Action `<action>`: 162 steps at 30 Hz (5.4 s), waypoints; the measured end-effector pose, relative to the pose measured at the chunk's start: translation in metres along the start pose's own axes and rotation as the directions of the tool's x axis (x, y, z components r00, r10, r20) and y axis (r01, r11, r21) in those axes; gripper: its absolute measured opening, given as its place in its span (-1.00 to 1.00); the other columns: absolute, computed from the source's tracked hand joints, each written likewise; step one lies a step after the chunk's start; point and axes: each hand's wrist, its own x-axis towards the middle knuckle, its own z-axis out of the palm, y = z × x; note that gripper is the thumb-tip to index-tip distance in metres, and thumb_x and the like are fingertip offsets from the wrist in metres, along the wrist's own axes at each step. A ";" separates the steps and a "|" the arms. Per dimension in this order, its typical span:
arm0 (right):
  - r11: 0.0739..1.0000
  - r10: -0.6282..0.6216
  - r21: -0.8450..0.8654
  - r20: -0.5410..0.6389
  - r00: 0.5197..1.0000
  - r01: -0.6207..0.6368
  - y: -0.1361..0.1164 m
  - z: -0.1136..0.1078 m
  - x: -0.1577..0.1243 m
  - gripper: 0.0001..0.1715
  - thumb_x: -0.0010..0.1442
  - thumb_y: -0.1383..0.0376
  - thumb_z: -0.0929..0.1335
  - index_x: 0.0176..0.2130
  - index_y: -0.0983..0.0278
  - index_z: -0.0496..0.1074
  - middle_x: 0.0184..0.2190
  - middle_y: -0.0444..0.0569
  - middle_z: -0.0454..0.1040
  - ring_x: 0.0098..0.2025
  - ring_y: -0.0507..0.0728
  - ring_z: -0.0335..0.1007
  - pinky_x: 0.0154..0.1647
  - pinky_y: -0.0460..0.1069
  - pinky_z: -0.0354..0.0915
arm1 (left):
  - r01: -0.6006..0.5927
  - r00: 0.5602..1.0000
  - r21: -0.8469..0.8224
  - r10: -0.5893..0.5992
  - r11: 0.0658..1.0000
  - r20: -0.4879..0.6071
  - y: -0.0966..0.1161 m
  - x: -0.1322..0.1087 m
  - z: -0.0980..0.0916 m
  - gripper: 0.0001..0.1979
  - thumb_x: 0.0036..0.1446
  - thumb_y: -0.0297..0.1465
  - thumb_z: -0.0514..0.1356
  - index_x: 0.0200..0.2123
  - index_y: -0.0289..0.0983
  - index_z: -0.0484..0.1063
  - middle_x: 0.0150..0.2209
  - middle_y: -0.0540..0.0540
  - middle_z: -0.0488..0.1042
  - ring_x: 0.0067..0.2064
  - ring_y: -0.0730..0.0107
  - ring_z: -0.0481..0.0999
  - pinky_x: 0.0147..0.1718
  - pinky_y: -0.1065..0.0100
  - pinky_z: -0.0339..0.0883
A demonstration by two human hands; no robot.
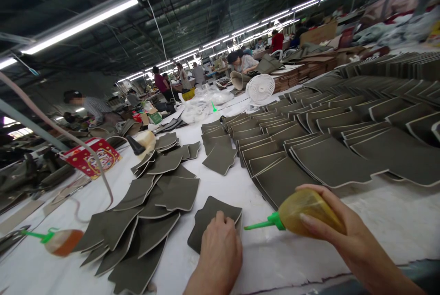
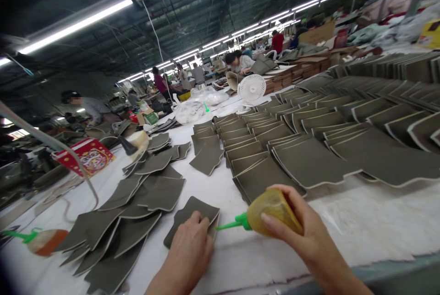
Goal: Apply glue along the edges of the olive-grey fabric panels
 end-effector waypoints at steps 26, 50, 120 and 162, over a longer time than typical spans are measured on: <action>0.848 -0.273 -0.424 0.163 0.948 0.317 -0.014 0.026 0.021 -0.46 0.23 -0.03 0.38 0.08 0.09 0.20 -0.05 -0.04 0.41 -0.13 0.19 0.45 -0.15 0.02 0.39 | -0.095 0.995 -0.183 0.089 0.978 -0.041 -0.018 0.008 0.006 -0.50 0.23 -0.42 -0.10 0.18 -0.12 0.36 -0.17 -0.17 0.54 -0.12 0.03 0.57 -0.18 0.17 0.34; 0.955 -0.065 -0.274 0.178 0.982 0.113 -0.007 0.024 0.011 -0.40 0.17 -0.06 0.39 0.06 0.16 0.23 -0.10 -0.04 0.43 -0.14 0.20 0.44 -0.12 0.03 0.36 | -0.109 0.993 -0.352 0.085 0.929 -0.085 -0.025 0.006 0.014 -0.51 0.28 -0.39 -0.11 0.21 -0.14 0.33 -0.18 -0.10 0.49 -0.11 0.22 0.52 -0.14 0.30 0.27; 0.937 -0.104 -0.310 0.184 0.977 0.158 0.005 0.017 0.020 -0.42 0.19 -0.07 0.39 0.08 0.09 0.21 -0.03 -0.06 0.38 -0.07 0.20 0.42 -0.09 0.02 0.39 | -0.122 0.991 -0.519 0.072 0.846 -0.115 -0.029 0.009 0.024 -0.49 0.26 -0.39 -0.11 0.22 -0.26 0.32 -0.07 -0.21 0.51 0.01 0.11 0.48 0.05 0.19 0.26; 0.979 0.164 -0.129 0.048 0.985 -0.157 -0.012 0.040 -0.028 -0.36 0.02 -0.12 0.40 -0.02 0.16 0.32 -0.19 -0.05 0.51 -0.18 0.25 0.48 -0.18 0.00 0.39 | -0.097 0.980 -0.668 -0.045 0.737 -0.192 -0.027 0.005 0.025 -0.52 0.21 -0.42 -0.05 0.16 -0.18 0.39 -0.04 -0.11 0.56 0.09 0.14 0.46 0.07 0.21 0.33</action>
